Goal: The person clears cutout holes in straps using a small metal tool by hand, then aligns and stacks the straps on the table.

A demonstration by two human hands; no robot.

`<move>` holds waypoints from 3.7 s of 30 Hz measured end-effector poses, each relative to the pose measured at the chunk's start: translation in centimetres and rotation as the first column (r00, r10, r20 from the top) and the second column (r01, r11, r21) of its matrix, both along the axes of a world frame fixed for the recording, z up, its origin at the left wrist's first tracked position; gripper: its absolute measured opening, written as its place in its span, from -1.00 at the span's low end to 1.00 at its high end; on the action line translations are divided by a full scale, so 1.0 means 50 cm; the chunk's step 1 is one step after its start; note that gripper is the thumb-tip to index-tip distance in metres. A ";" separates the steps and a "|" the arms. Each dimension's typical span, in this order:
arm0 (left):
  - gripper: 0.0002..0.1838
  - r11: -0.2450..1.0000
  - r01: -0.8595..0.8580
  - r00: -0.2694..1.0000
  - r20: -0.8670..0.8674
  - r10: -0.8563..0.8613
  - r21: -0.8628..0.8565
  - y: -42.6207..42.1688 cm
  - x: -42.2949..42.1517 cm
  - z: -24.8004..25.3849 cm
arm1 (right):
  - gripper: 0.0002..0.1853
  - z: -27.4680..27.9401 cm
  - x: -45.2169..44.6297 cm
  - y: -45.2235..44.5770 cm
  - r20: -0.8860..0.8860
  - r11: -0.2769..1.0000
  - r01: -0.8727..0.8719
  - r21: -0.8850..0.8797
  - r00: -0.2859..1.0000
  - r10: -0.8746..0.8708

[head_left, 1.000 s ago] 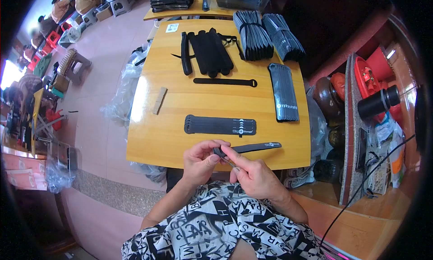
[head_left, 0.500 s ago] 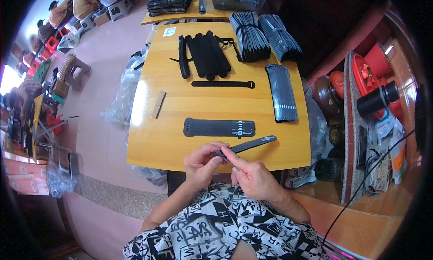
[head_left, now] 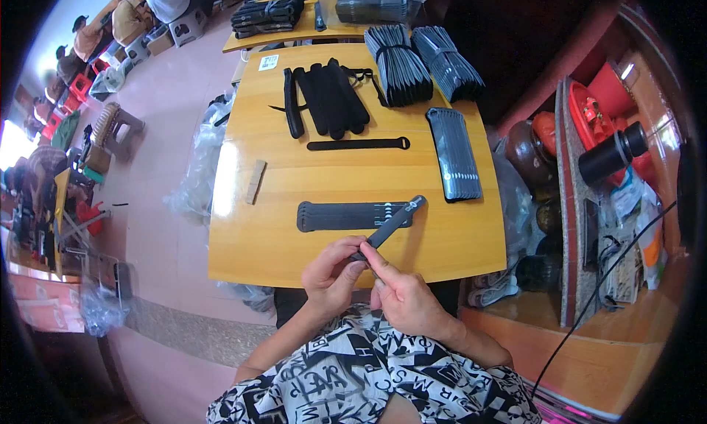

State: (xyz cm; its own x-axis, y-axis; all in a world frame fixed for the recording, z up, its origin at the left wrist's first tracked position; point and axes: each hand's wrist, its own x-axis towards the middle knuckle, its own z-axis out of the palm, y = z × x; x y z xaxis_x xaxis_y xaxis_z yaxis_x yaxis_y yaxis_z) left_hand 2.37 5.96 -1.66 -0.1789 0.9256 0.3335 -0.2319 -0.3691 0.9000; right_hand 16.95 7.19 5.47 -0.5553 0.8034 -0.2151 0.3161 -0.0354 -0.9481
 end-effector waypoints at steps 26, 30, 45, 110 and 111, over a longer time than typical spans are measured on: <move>-0.68 0.997 -0.016 0.928 -0.371 0.042 0.073 0.009 -0.028 0.023 | -0.55 0.000 0.001 0.037 -0.185 0.974 -0.060 -0.219 0.982 0.019; -0.67 0.999 -0.029 0.918 -0.394 0.034 0.020 0.008 -0.029 0.024 | -0.54 -0.013 0.003 0.054 -0.268 0.921 -0.097 -0.376 0.963 -0.008; -0.91 0.990 -0.137 0.906 -0.407 0.115 -0.027 0.015 -0.039 0.032 | -0.62 -0.009 -0.024 0.054 -0.372 0.943 -0.021 -0.333 0.922 -0.110; -0.84 0.813 -0.529 0.782 0.231 0.579 -0.244 -0.023 -0.221 0.090 | -0.90 0.136 -0.134 0.135 -0.224 0.785 -0.206 0.585 0.889 0.400; -0.79 0.783 -0.570 0.752 0.226 0.620 -0.251 -0.024 -0.287 0.047 | -0.88 0.123 -0.110 0.150 -0.297 0.840 -0.125 0.529 0.899 0.322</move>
